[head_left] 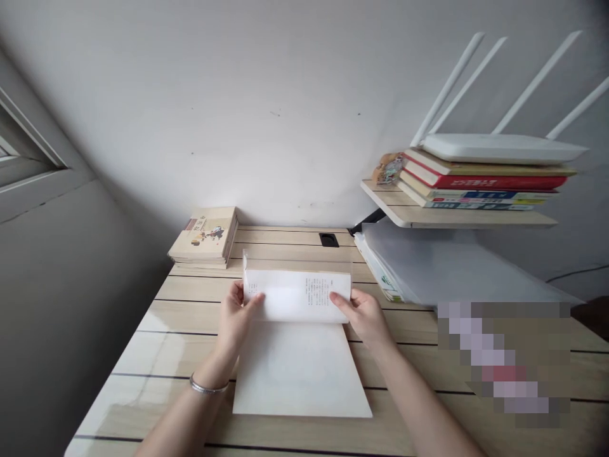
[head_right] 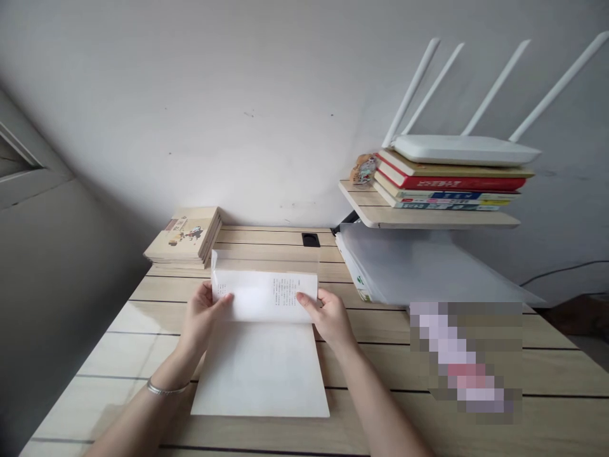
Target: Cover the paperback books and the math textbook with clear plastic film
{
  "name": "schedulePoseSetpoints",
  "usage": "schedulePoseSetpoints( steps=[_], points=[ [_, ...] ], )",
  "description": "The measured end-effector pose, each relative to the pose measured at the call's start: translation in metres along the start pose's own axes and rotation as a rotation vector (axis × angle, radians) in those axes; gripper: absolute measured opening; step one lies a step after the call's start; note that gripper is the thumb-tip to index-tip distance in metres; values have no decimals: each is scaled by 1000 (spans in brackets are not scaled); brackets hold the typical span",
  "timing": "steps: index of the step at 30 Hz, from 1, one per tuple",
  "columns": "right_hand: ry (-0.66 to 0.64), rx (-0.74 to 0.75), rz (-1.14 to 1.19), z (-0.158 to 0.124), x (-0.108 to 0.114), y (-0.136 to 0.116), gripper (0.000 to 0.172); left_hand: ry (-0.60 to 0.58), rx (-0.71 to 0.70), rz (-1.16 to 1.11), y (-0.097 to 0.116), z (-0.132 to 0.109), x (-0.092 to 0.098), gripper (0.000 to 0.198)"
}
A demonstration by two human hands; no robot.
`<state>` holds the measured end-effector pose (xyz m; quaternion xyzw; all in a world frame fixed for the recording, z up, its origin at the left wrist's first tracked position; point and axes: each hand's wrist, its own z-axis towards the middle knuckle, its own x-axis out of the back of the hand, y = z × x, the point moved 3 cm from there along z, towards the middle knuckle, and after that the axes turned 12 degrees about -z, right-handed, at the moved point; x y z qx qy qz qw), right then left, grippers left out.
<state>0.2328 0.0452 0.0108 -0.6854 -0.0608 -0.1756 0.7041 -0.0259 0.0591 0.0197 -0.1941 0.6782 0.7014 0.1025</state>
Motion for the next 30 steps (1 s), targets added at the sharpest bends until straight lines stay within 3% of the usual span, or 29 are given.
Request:
schedulePoseSetpoints(
  steps=[7, 9, 13, 15, 22, 27, 30],
  points=[
    [188, 33, -120, 0, -7, 4, 50, 58, -38, 89, -1, 0, 1, 32],
    [117, 61, -83, 1, -6, 2, 47, 46, -29, 98, 1, 1, 3, 32],
    [-170, 95, 10, 4, 0, -3, 45, -88, 37, 118, 7, 4, 3, 42],
    [-191, 103, -1, 7, 4, -4, 44, -122, 68, 129, 8, 5, 4, 50],
    [-32, 101, -58, 8, 4, 2, 40, -49, 89, 139, 4, 7, 6, 44],
    [130, 163, -300, 5, 5, 0, 38, -2, 0, 183, 1, 5, 9, 38],
    [122, 171, -313, 5, 5, -2, 39, -10, -27, 185, 1, 4, 10, 36]
  ],
)
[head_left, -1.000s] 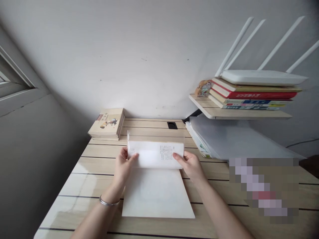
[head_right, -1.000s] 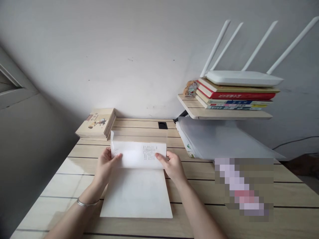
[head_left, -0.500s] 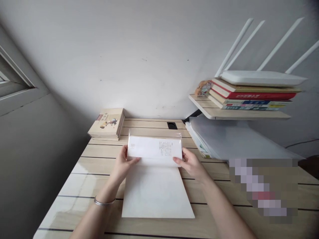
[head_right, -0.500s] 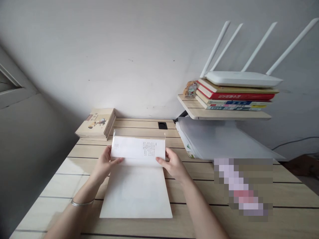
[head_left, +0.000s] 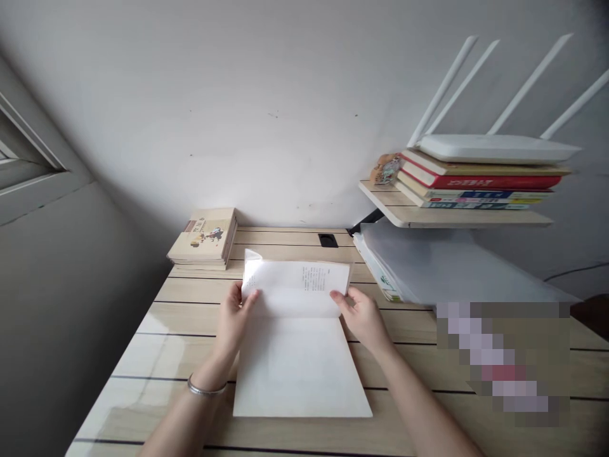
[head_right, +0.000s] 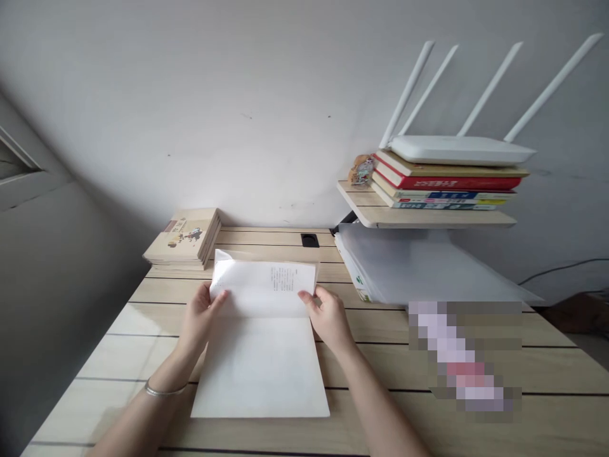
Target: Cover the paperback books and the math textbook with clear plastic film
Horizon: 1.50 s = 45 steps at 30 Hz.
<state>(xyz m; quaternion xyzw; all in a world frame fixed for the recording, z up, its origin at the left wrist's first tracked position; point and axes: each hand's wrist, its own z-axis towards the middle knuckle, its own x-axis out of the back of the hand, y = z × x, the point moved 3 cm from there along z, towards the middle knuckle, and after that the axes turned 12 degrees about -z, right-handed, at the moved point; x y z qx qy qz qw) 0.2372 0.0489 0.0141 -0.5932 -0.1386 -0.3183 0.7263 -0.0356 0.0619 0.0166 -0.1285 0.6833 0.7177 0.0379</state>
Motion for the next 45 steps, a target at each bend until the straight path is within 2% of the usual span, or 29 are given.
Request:
schedulePoseSetpoints(
  steps=[4, 8, 12, 19, 24, 30, 35, 39, 41, 45],
  points=[
    [-126, -60, 129, 0, -2, 0, 45, -30, 15, -126, 3, 0, -2, 40],
    [-205, -111, 180, -1, -3, 4, 44, -6, 74, -245, -1, 3, -4, 39],
    [-249, -135, 230, 0, -3, 8, 43, 39, 46, -269, -8, 7, -4, 37],
    [-294, -153, 375, -3, -2, -1, 48, 83, 16, -187, -3, 7, -7, 40],
    [-266, -193, 338, -1, -1, 0, 51, -11, 69, -261, 5, 6, -9, 38],
    [-331, -155, 322, 1, -3, 9, 50, 75, 50, -215, -1, 9, -9, 46],
    [-320, -149, 330, 1, -3, 11, 48, 102, 2, -128, 1, 10, -5, 48],
    [-287, -162, 349, 1, -2, 4, 48, -61, 42, -133, 7, 7, -3, 37],
    [-282, -159, 343, 1, -1, 3, 48, -128, 95, -127, 7, 7, -3, 43],
    [-266, -139, 286, 0, -1, 7, 46, -95, 109, -98, 1, 9, -2, 38]
  ],
)
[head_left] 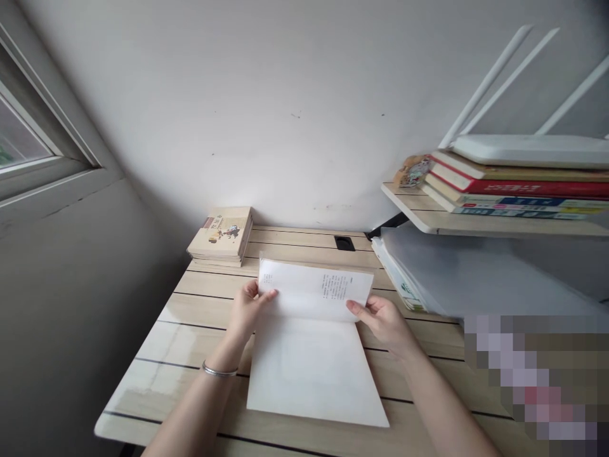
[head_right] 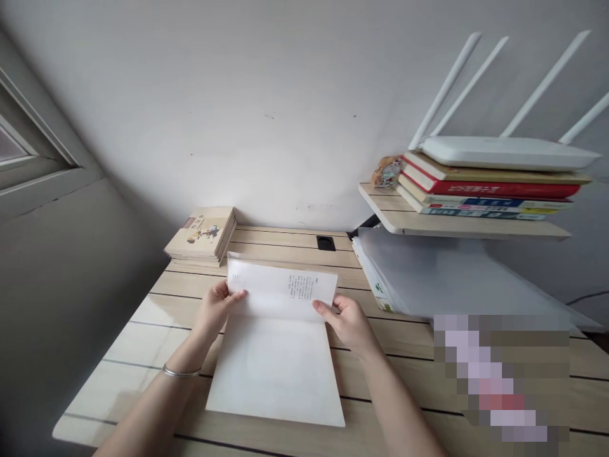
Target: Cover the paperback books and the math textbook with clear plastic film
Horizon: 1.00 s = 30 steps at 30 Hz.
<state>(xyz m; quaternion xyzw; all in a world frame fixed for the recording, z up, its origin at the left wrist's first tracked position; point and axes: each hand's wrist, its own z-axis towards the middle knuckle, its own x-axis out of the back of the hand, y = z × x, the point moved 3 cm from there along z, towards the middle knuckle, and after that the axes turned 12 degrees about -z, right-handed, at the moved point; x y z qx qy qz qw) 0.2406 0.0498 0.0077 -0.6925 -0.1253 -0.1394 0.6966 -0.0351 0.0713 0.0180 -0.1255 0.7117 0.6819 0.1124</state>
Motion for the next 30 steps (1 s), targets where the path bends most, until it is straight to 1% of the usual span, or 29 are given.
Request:
schedulePoseSetpoints(
  steps=[2, 5, 7, 9, 11, 14, 16, 18, 20, 24, 27, 30],
  points=[
    [42, 11, -78, 0, 1, 2, 43, 26, -20, 4, -5, 1, 0, 36],
    [152, 69, -233, -1, 2, -1, 39, 65, -53, 44, -9, 2, 0, 34],
    [221, 137, -320, -1, 4, -4, 39, 85, -71, 76, -9, 1, 1, 34],
    [250, 184, -363, 0, 5, -7, 38, 95, -84, 120, -5, 0, 2, 33],
    [205, 182, -334, 1, 6, -6, 35, 56, -90, 163, 3, -2, 2, 32],
    [77, 143, -241, 2, 8, -5, 35, -67, -44, 168, 13, -3, 1, 36],
    [36, 133, -226, 2, 9, -6, 35, -96, -8, 162, 14, -2, 2, 39],
    [40, 138, -235, 2, 10, -8, 32, -75, -8, 184, 12, 0, 3, 32],
    [60, 142, -236, 2, 9, -10, 29, -49, -37, 220, 8, 2, 5, 26],
    [104, 146, -270, 3, 9, -12, 26, -13, -85, 298, 0, 6, 7, 21],
    [95, 182, -302, 3, 9, -12, 27, -21, -67, 348, 1, 6, 10, 22],
    [75, 199, -298, 3, 9, -10, 28, -76, -75, 387, 9, 5, 12, 31]
  ],
)
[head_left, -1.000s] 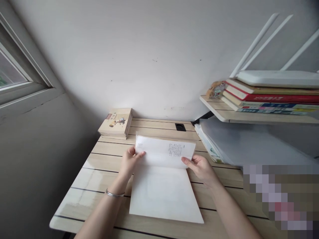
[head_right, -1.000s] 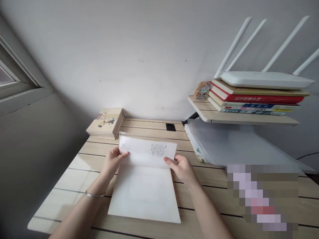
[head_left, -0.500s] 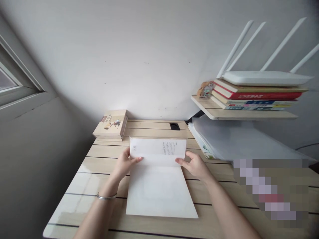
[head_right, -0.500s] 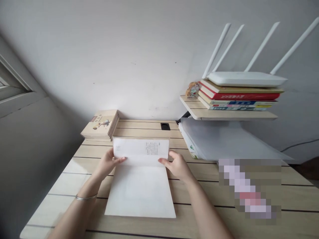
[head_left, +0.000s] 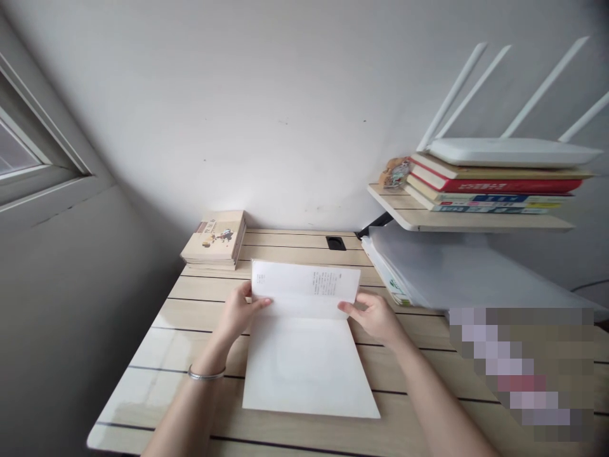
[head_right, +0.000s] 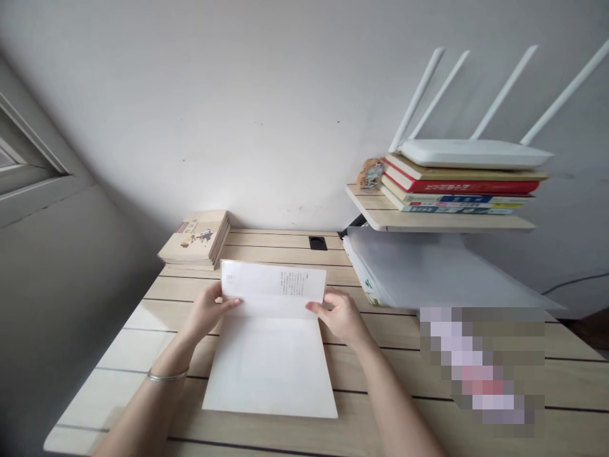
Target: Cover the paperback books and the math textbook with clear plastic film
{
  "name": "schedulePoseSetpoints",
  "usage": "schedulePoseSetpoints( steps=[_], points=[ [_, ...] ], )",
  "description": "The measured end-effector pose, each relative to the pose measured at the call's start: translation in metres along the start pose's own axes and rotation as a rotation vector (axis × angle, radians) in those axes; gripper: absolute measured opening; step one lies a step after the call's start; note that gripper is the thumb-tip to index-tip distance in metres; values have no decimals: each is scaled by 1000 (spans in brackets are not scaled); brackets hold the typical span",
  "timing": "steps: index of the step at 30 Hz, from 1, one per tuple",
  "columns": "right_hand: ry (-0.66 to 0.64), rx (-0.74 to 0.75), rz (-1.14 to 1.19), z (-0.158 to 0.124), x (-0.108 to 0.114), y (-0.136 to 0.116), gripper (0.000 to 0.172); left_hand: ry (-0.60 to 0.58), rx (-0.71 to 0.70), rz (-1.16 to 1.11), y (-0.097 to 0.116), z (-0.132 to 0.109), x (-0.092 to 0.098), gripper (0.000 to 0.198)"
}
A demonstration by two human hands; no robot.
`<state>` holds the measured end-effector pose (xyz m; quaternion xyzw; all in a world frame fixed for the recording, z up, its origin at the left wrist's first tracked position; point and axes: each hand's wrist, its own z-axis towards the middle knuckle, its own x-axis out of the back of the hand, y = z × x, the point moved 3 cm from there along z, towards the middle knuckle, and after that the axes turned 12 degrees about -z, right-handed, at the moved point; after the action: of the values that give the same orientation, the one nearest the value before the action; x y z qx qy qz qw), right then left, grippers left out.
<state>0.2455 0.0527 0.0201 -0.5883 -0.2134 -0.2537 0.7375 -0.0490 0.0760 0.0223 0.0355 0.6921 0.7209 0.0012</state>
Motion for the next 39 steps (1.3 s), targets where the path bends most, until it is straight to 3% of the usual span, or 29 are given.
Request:
schedulePoseSetpoints(
  steps=[5, 10, 18, 23, 26, 29, 31, 33, 36, 39],
  points=[
    [-22, -26, -6, -1, 0, 4, 34, -5, -1, 74, 9, -2, 4, 23],
    [-39, 41, 4, 1, -2, 3, 31, 30, 1, 126, 6, 0, 4, 19],
    [-75, -10, 33, 1, -1, 5, 33, -115, 6, -41, 8, -1, 4, 40],
    [-72, 46, 41, 2, 3, 3, 30, -98, -43, -48, 9, 0, 5, 22],
    [-149, 104, -72, -7, 12, -5, 25, -230, -114, 96, 26, -11, 8, 12],
    [-237, 342, -289, -31, 23, -19, 16, -441, -236, 362, 43, -39, 11, 18],
    [-251, 495, -436, -53, 27, -22, 30, -543, -306, 527, 42, -61, 16, 36],
    [-239, 554, -564, -74, 26, -17, 51, -614, -344, 676, 30, -80, 23, 57],
    [-198, 565, -671, -98, 20, -2, 66, -658, -375, 854, 9, -98, 30, 76],
    [-72, 536, -682, -111, 10, -6, 62, -564, -395, 1003, 8, -105, 20, 78]
  ],
)
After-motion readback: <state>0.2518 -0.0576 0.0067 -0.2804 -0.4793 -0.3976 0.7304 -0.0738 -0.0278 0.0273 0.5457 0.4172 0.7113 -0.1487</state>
